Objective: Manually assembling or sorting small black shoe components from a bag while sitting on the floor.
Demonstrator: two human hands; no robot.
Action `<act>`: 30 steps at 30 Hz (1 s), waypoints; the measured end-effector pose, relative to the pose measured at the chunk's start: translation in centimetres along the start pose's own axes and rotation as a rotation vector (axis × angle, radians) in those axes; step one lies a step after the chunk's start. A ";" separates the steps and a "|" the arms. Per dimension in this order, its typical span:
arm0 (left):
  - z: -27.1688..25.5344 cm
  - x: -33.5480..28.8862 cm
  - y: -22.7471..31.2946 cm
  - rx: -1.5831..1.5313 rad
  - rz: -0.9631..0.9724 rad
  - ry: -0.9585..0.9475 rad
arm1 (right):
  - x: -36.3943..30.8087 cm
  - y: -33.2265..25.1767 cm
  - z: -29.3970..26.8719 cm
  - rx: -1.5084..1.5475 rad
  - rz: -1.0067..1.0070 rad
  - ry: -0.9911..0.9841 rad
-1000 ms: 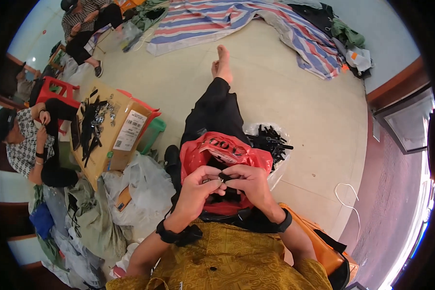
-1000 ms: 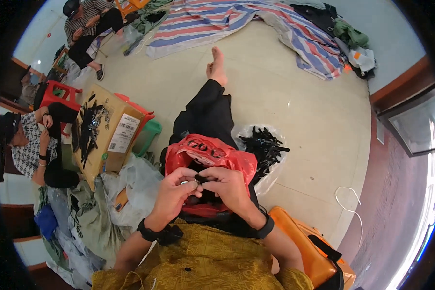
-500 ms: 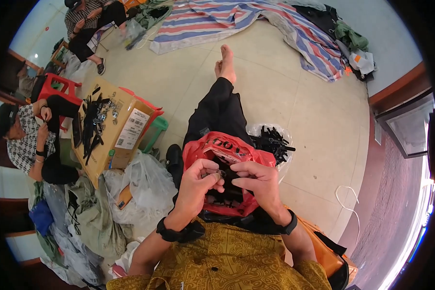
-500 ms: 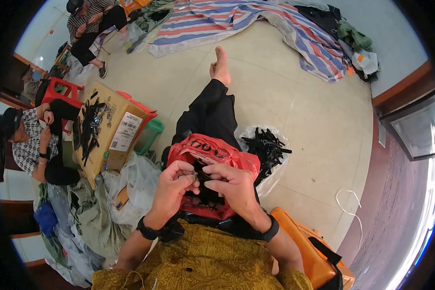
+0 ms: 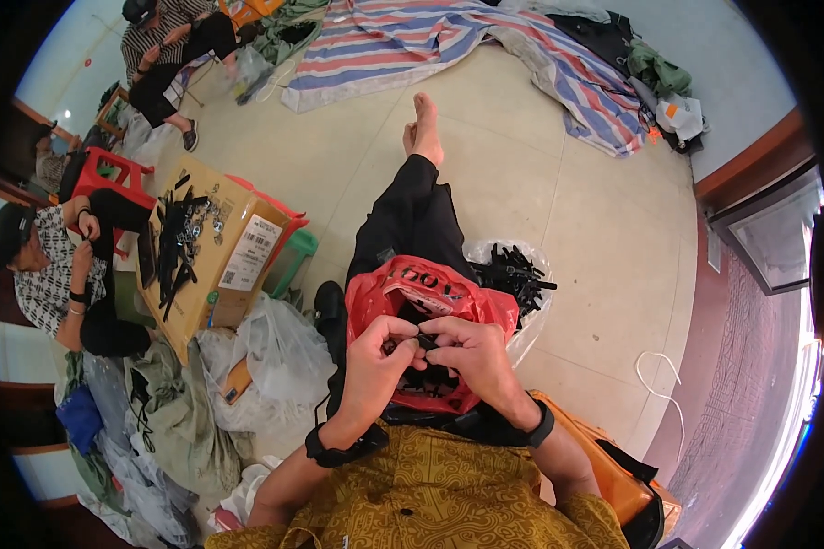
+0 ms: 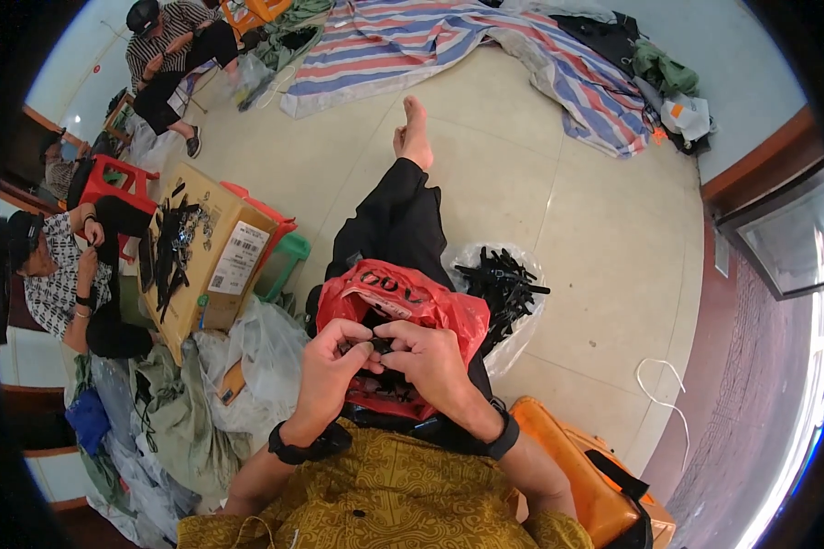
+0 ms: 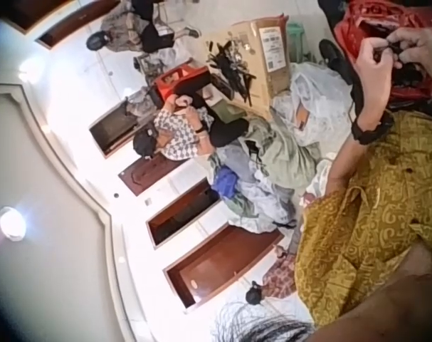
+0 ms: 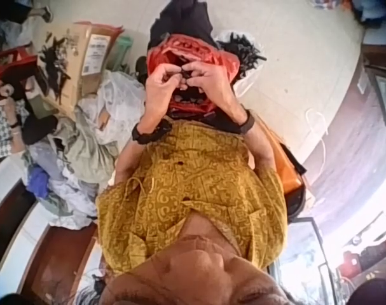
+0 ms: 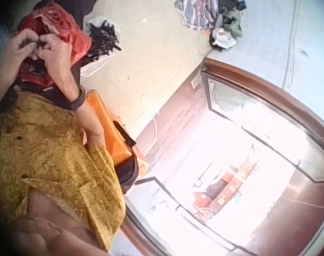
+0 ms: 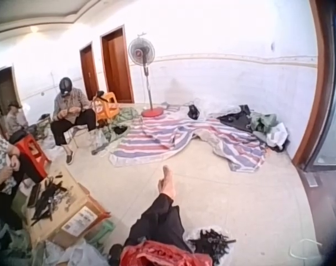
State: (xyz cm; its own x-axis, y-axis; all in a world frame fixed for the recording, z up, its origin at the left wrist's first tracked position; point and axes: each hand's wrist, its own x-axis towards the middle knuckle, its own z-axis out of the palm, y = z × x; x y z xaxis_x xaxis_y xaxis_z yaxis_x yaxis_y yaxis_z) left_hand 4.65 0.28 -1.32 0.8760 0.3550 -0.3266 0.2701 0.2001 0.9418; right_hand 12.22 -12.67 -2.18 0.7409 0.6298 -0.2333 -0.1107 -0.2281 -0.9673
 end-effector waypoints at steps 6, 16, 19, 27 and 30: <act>-0.9 0.1 -0.6 -0.283 -0.120 -0.051 | -0.4 0.5 0.5 0.067 0.014 0.013; -2.6 1.3 0.5 -0.226 -0.291 -0.312 | -0.1 0.1 0.1 0.087 -0.025 -0.079; -2.6 1.3 0.9 -0.180 -0.308 -0.367 | -0.2 0.1 -0.1 0.134 0.032 -0.114; -2.7 0.7 0.0 -0.200 -0.390 -0.445 | -0.7 0.9 -0.2 0.175 0.053 -0.178; -2.2 0.4 0.6 -0.099 -0.315 -0.414 | -0.5 1.0 -0.2 0.206 0.049 -0.186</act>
State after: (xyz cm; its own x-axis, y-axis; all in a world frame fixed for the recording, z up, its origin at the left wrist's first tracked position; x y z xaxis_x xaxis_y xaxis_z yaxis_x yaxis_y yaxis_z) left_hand 4.31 2.60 -1.03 0.8482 -0.1226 -0.5152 0.5243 0.3314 0.7844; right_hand 11.87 -13.38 -2.97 0.5989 0.7518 -0.2760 -0.2898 -0.1179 -0.9498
